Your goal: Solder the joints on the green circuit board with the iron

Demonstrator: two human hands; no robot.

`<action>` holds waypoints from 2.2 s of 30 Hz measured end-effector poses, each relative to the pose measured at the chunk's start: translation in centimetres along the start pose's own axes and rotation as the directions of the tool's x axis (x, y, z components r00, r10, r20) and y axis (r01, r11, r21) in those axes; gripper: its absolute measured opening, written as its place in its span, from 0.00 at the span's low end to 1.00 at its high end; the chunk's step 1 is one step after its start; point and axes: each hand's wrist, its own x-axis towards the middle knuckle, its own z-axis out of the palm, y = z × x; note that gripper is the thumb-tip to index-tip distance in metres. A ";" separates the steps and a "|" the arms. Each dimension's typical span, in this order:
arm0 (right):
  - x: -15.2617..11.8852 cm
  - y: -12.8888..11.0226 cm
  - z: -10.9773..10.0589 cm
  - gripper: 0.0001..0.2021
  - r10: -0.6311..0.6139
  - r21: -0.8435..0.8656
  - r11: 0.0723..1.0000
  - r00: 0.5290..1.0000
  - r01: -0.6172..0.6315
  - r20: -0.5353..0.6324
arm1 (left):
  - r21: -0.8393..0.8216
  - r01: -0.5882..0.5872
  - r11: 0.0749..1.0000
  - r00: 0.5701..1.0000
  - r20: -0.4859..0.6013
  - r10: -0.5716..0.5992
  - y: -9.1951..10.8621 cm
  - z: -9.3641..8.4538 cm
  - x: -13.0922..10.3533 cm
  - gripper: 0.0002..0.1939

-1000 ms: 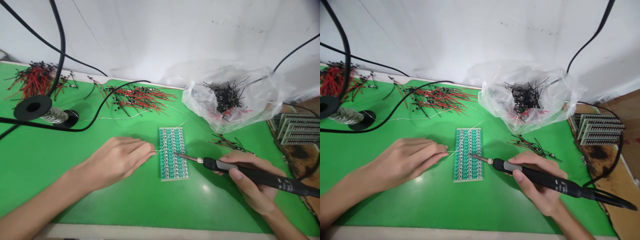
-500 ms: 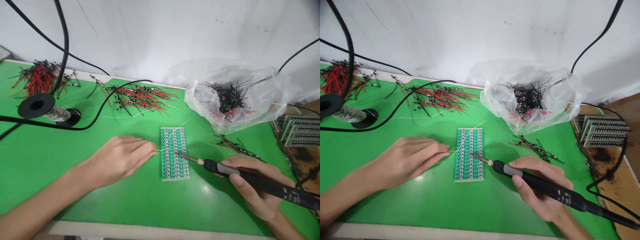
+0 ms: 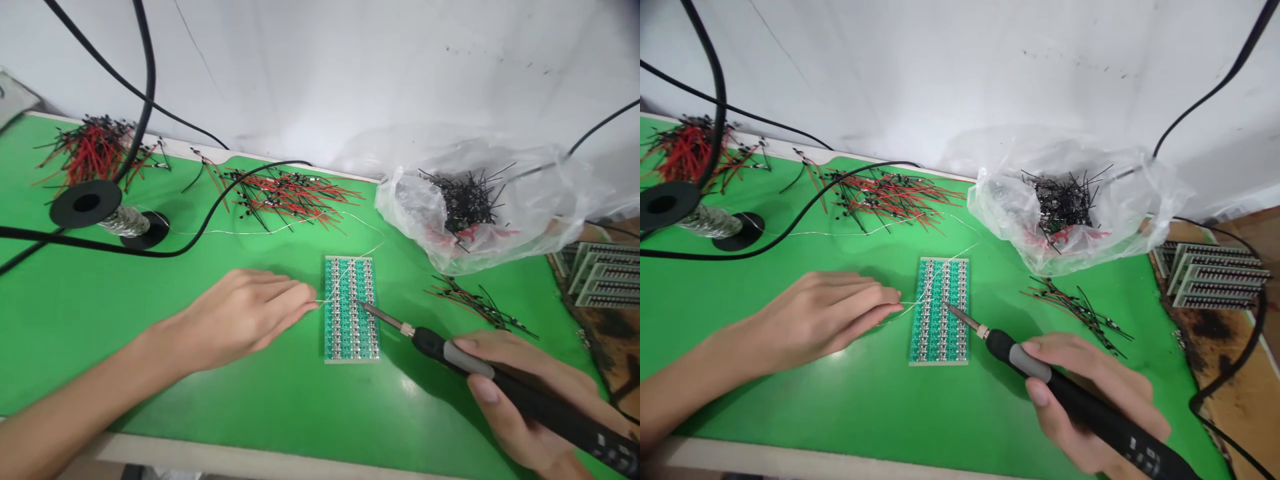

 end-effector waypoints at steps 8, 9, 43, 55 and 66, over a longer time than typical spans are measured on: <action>-0.7 1.4 -0.5 0.13 0.095 0.056 0.994 0.995 -0.096 0.010 | -0.037 0.005 0.999 1.000 0.003 -0.005 -0.1 0.0 -0.1 0.06; -0.6 1.3 -0.4 0.14 0.091 0.055 0.994 0.996 -0.092 0.025 | -0.041 0.004 0.999 1.000 0.002 -0.004 -0.1 0.0 -0.1 0.06; -0.4 1.2 -0.4 0.13 0.120 0.012 0.993 0.991 -0.121 0.056 | -0.251 0.167 0.953 0.986 0.059 -0.158 0.1 1.2 1.4 0.05; 0.0 1.7 0.2 0.09 0.320 0.278 0.900 0.942 -0.335 0.100 | -0.324 0.231 0.917 0.973 0.099 -0.210 0.0 1.5 1.1 0.05; -0.1 2.0 0.5 0.09 0.396 0.362 0.833 0.908 -0.417 0.137 | -0.309 0.222 0.925 0.975 0.096 -0.201 -0.1 1.4 1.2 0.05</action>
